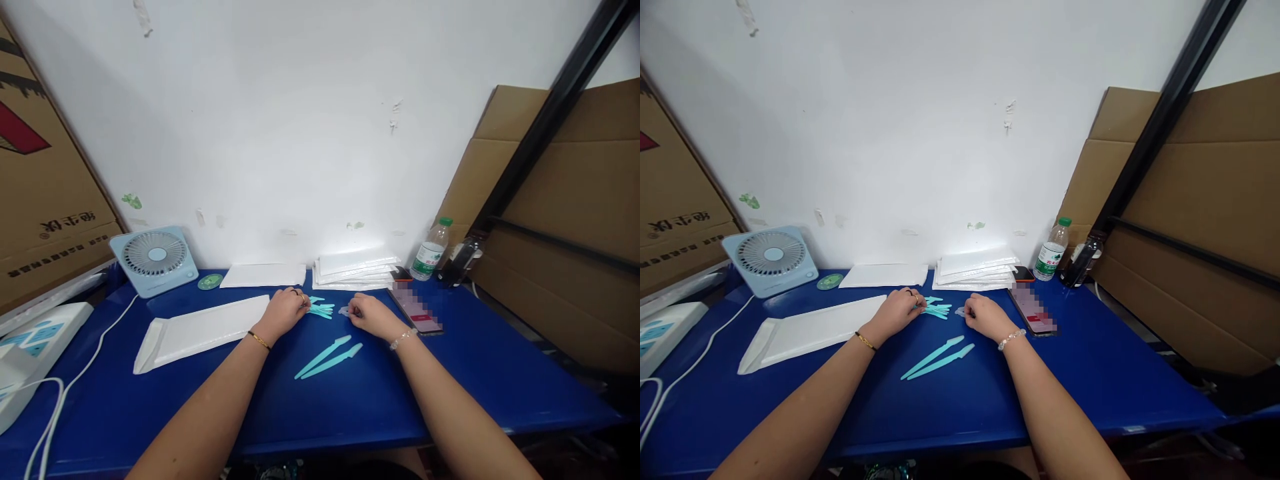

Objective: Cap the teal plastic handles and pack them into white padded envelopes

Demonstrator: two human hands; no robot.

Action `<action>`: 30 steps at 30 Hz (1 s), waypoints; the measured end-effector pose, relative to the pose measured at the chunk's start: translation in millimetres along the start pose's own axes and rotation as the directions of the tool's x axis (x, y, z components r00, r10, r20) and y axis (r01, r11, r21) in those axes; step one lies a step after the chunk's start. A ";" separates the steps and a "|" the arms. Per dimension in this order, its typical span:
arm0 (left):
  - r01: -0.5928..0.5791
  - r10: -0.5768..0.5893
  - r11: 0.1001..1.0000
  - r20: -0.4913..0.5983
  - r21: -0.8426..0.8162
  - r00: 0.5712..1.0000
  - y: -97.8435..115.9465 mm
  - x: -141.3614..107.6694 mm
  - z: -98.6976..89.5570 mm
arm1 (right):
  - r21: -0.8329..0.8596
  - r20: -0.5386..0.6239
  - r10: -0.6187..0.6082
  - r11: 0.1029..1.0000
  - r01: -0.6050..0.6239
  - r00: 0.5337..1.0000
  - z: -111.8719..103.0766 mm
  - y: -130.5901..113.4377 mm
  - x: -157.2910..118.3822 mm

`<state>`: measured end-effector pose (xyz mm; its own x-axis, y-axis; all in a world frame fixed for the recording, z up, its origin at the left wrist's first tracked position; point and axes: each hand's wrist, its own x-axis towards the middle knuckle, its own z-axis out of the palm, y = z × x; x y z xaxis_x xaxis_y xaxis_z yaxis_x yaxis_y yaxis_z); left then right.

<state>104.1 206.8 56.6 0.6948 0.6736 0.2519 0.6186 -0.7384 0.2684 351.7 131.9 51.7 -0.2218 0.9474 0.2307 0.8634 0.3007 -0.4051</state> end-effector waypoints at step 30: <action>0.165 -0.115 0.809 0.125 -0.564 0.986 11.6 -0.5 4.3 | 0.146 -0.150 -0.057 0.986 0.079 0.987 -1.5 -1.3 5.7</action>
<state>112.5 197.8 55.6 0.6597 0.7447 0.1014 0.4089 -0.4689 0.7830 350.0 136.7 54.8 -0.2003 0.9015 0.3836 0.7679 0.3876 -0.5100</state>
